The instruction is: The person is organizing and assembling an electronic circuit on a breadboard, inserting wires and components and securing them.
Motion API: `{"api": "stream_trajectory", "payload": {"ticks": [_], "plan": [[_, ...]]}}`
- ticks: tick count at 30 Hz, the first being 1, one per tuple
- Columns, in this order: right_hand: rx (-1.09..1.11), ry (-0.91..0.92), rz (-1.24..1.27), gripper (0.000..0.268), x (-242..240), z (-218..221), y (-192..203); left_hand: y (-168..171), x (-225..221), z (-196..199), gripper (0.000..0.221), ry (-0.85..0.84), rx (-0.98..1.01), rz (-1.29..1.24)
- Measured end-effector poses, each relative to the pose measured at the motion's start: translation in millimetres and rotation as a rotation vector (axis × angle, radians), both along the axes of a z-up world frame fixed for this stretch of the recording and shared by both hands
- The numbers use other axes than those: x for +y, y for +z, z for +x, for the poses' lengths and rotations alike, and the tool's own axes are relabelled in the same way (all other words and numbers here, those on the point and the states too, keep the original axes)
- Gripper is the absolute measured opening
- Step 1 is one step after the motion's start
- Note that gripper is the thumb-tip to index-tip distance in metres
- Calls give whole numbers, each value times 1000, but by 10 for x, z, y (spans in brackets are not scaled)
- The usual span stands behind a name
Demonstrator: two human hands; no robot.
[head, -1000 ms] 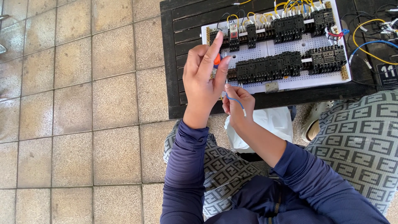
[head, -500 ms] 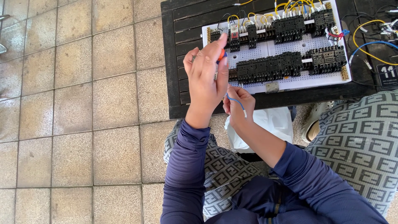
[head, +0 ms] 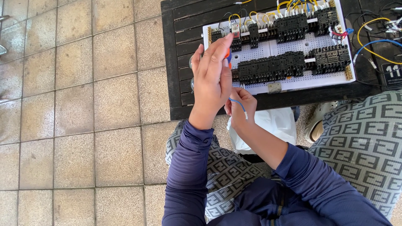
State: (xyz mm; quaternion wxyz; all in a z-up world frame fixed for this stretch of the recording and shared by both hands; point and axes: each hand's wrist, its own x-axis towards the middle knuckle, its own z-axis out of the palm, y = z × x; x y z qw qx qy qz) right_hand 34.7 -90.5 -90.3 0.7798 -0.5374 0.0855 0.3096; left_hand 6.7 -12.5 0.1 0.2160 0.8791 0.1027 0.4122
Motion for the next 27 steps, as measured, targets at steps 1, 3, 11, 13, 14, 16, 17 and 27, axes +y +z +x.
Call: {"api": "stream_trajectory", "payload": {"ticks": [1, 3, 11, 13, 14, 16, 17, 27], "plan": [[0, -1, 1, 25, -1, 4, 7, 7, 9, -3, 41, -1, 0, 1], [-18, 8, 23, 23, -14, -2, 9, 10, 17, -18, 31, -18, -112, 15], [-30, 11, 15, 16, -27, -9, 37, 14, 12, 1, 31, 45, -107, 86], [-30, 11, 24, 17, -20, -12, 34, -9, 23, -9, 35, 38, -85, 94], [-34, 5, 30, 19, -17, -12, 30, -20, 29, -7, 36, 31, -92, 102], [-39, -2, 36, 21, -16, -5, 27, -13, 26, 8, 38, 22, -100, 109], [-24, 3, 23, 20, -17, -1, 28, 5, 18, 19, 35, 0, -108, 95], [-164, 150, 185, 29, -365, -41, -129, 18, 127, -85, 52, -167, -62, -82]]}}
